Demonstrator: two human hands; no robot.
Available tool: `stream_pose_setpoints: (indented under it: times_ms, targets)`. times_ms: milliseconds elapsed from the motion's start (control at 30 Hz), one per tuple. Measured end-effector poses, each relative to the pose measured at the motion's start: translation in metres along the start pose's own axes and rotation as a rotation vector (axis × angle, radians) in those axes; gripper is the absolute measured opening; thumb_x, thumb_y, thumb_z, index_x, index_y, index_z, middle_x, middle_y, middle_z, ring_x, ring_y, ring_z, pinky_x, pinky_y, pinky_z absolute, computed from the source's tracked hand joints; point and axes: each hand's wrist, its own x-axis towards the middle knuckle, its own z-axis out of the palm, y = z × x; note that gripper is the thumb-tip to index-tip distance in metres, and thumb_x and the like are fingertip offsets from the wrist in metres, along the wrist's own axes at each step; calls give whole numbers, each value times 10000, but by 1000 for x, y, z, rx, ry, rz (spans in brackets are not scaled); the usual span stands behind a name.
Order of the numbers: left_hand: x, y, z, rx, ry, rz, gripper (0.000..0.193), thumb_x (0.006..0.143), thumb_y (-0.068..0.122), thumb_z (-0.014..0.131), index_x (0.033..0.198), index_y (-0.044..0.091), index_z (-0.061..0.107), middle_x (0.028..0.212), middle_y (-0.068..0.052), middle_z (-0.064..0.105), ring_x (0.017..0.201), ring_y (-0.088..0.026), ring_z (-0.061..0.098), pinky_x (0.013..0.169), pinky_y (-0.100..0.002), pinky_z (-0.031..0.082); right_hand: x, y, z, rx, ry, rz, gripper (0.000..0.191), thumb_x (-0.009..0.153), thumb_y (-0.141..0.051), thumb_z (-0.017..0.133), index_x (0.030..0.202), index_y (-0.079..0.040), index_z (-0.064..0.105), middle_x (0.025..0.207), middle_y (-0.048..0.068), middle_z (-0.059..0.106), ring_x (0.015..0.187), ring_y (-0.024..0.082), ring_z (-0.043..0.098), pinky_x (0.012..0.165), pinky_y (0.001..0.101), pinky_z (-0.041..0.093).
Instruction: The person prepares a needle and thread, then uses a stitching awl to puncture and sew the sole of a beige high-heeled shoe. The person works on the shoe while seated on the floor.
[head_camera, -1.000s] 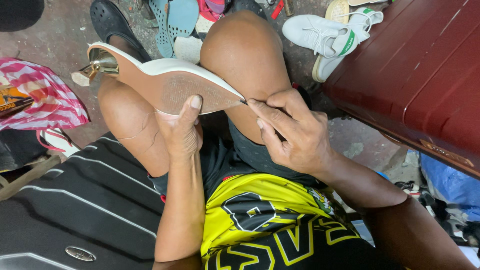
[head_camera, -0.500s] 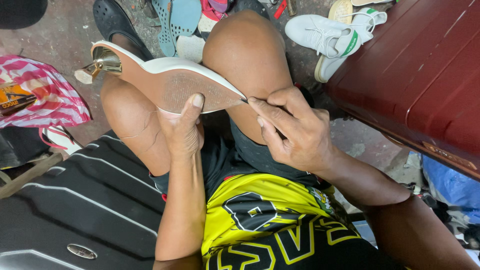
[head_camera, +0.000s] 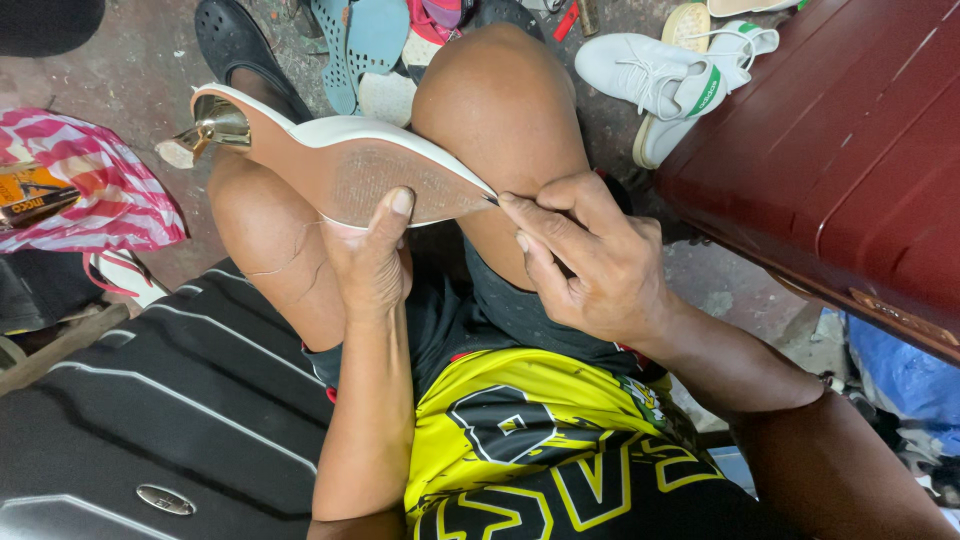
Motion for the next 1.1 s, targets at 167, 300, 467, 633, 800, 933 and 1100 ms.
stream_pose_setpoints:
  times_ms: [167,300,467,633,800,933,1100]
  targets:
    - [1,0,0,-18,-19,20,616,875,84,834,1391,14,504,1236,-81,628,1115,-168,629,988,-293,518,2,-1,0,-10,3,-9,356,895,-1,774,1242,-49,715,1045,73,623,810,205,672,645,337,532]
    - [0,1,0,-15,-19,20,618,880,76,828,1401,10,501,1255,-84,625,1146,-178,627,1032,-307,514,4,-1,0,-10,3,-18,354,896,1,776,1241,-46,714,1045,75,622,813,207,673,645,337,532]
    - [0,1,2,-32,-30,22,624,883,71,829,1407,9,495,1267,-84,620,1168,-183,622,1064,-319,507,5,-2,-1,-3,6,-16,348,902,5,772,1243,-42,715,1045,77,620,815,204,673,651,335,535]
    - [0,2,2,-46,-41,21,622,889,75,830,1408,6,496,1268,-88,617,1170,-187,618,1070,-328,501,6,-2,-1,-1,2,-18,348,905,6,769,1246,-33,715,1045,80,620,813,197,673,651,329,537]
    - [0,2,3,-39,-38,22,628,881,79,835,1404,6,495,1260,-94,616,1161,-193,619,1065,-338,501,8,-2,0,-1,-1,-21,347,907,8,768,1247,-29,713,1044,82,618,815,198,674,650,330,538]
    - [0,2,3,-44,-46,31,625,884,73,835,1405,3,496,1270,-96,614,1176,-198,617,1086,-343,496,8,-3,-1,10,-8,-15,342,906,7,767,1241,-29,713,1043,80,622,812,196,676,652,327,541]
    - [0,3,3,-42,-50,31,616,887,55,822,1406,7,494,1278,-93,613,1193,-199,613,1106,-348,487,10,-3,0,9,-7,-26,337,912,5,768,1242,-28,711,1046,80,622,818,197,679,659,326,546]
